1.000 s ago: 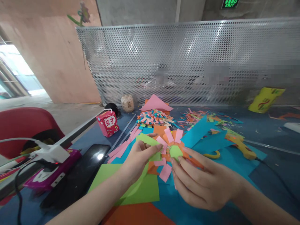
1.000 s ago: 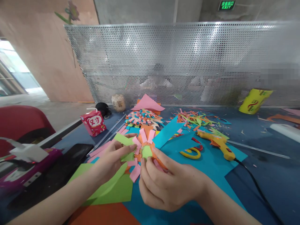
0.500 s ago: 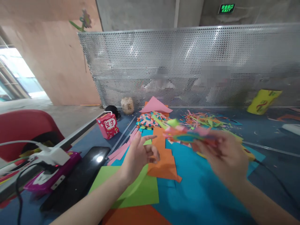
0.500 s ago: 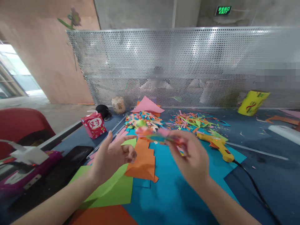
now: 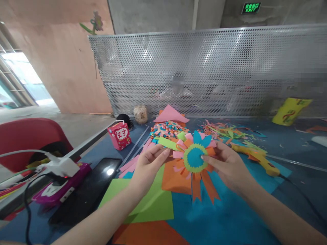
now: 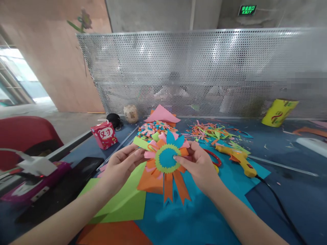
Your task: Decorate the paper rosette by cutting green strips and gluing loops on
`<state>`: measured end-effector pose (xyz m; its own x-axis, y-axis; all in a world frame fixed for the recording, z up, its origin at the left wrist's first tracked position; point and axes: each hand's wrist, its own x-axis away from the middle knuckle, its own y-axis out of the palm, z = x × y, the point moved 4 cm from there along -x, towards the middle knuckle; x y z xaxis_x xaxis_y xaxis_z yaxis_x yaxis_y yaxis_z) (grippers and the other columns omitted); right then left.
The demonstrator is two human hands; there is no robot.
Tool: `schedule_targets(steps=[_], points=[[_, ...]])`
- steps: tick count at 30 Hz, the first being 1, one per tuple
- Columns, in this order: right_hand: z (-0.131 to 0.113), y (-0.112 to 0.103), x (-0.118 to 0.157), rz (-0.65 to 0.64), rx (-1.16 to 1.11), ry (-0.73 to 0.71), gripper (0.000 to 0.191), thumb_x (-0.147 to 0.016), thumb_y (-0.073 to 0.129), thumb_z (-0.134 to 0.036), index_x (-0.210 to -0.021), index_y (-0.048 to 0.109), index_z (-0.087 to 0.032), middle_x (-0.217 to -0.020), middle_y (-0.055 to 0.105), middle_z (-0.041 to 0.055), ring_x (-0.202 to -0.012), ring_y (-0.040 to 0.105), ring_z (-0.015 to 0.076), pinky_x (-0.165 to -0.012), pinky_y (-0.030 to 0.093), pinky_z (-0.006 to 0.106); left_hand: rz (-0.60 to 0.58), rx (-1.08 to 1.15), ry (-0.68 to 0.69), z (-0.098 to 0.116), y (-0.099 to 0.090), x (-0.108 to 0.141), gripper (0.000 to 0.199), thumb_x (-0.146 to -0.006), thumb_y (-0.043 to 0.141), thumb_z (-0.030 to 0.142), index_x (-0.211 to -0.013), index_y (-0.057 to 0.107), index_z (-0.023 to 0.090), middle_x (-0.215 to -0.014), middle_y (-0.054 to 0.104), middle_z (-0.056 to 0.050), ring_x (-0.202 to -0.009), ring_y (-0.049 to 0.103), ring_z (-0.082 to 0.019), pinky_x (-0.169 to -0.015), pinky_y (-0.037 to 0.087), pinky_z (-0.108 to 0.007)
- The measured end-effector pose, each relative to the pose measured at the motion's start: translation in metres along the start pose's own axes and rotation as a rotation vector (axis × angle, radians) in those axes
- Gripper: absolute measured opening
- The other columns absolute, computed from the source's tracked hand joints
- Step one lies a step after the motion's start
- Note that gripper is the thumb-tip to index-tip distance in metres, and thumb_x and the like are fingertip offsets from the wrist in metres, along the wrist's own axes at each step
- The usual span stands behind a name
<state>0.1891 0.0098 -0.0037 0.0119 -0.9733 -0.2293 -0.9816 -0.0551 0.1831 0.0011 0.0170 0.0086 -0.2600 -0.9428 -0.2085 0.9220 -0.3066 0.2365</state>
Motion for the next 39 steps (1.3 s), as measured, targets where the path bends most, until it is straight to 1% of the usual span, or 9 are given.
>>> schedule_targets(steps=[2,5,9,13,17,22,30,36,39], points=[[0.0020,-0.0020,-0.0005,0.010,0.038,0.006,0.029,-0.061,0.071,-0.028,-0.083,0.052,-0.025,-0.077,0.057,-0.0047,-0.075,0.056,0.0108,-0.074,0.048,0.025,0.035,0.021,-0.011,-0.0009,-0.0026,-0.0006,0.014,-0.074,0.059,0.027,-0.078,0.063,0.013,-0.080,0.066,-0.004,-0.078,0.060,-0.014,-0.080,0.047,-0.030],[0.0036,-0.0038,-0.0010,0.025,0.089,0.012,0.030,-0.060,0.071,-0.030,-0.082,0.050,-0.025,-0.072,0.052,-0.0051,-0.072,0.055,0.0113,-0.073,0.047,0.028,0.093,0.062,-0.028,-0.0024,-0.0059,-0.0015,0.013,-0.070,0.063,0.026,-0.069,0.063,0.014,-0.070,0.066,-0.002,-0.069,0.061,-0.012,-0.075,0.049,-0.027],[0.0046,-0.0036,-0.0014,0.019,0.112,0.016,0.032,-0.060,0.071,-0.031,-0.083,0.049,-0.025,-0.072,0.051,-0.0049,-0.071,0.054,0.0117,-0.073,0.047,0.029,0.117,0.072,-0.042,-0.0021,-0.0060,-0.0013,0.013,-0.069,0.064,0.026,-0.066,0.062,0.013,-0.066,0.066,-0.002,-0.065,0.061,-0.011,-0.072,0.050,-0.025],[0.0045,-0.0028,-0.0015,-0.007,0.132,0.008,0.029,-0.062,0.069,-0.030,-0.083,0.049,-0.024,-0.077,0.054,-0.0035,-0.076,0.056,0.0124,-0.076,0.047,0.029,0.121,0.087,-0.043,-0.0017,-0.0051,0.0001,0.012,-0.068,0.065,0.025,-0.065,0.063,0.013,-0.065,0.067,-0.002,-0.065,0.062,-0.011,-0.070,0.050,-0.024],[0.0042,-0.0028,-0.0008,-0.015,0.149,-0.001,0.026,-0.064,0.068,-0.030,-0.082,0.050,-0.023,-0.079,0.057,-0.0024,-0.078,0.057,0.0133,-0.074,0.047,0.028,0.107,0.084,-0.039,-0.0020,-0.0049,0.0006,0.010,-0.069,0.064,0.024,-0.065,0.063,0.014,-0.065,0.067,-0.001,-0.065,0.062,-0.011,-0.072,0.050,-0.024],[0.0034,-0.0022,-0.0005,-0.025,0.132,-0.012,0.027,-0.065,0.068,-0.029,-0.085,0.052,-0.024,-0.084,0.060,-0.0013,-0.083,0.058,0.0154,-0.078,0.048,0.030,0.098,0.065,-0.038,-0.0006,-0.0054,0.0009,0.010,-0.069,0.064,0.024,-0.067,0.064,0.014,-0.068,0.068,-0.002,-0.066,0.062,-0.012,-0.072,0.050,-0.025],[0.0029,-0.0027,-0.0011,-0.028,0.127,-0.007,0.027,-0.064,0.068,-0.029,-0.086,0.053,-0.024,-0.086,0.062,-0.0010,-0.084,0.060,0.0157,-0.079,0.048,0.030,0.067,0.053,-0.033,0.0021,-0.0027,0.0003,0.009,-0.072,0.062,0.023,-0.070,0.065,0.015,-0.068,0.067,-0.001,-0.066,0.061,-0.011,-0.072,0.049,-0.025],[0.0002,0.0000,-0.0002,-0.024,0.109,0.011,0.027,-0.064,0.068,-0.028,-0.086,0.053,-0.024,-0.086,0.062,-0.0006,-0.086,0.059,0.0164,-0.080,0.047,0.031,0.098,0.013,-0.043,0.0028,-0.0039,0.0019,0.010,-0.069,0.063,0.024,-0.069,0.064,0.014,-0.066,0.066,-0.002,-0.064,0.060,-0.013,-0.070,0.048,-0.027],[-0.0008,0.0011,0.0003,-0.029,0.085,0.019,0.024,-0.065,0.067,-0.027,-0.085,0.054,-0.025,-0.085,0.062,-0.0012,-0.086,0.059,0.0166,-0.080,0.046,0.031,0.084,0.012,-0.024,0.0037,-0.0049,0.0020,0.008,-0.069,0.062,0.022,-0.068,0.064,0.015,-0.066,0.065,-0.002,-0.066,0.060,-0.014,-0.072,0.047,-0.029]])
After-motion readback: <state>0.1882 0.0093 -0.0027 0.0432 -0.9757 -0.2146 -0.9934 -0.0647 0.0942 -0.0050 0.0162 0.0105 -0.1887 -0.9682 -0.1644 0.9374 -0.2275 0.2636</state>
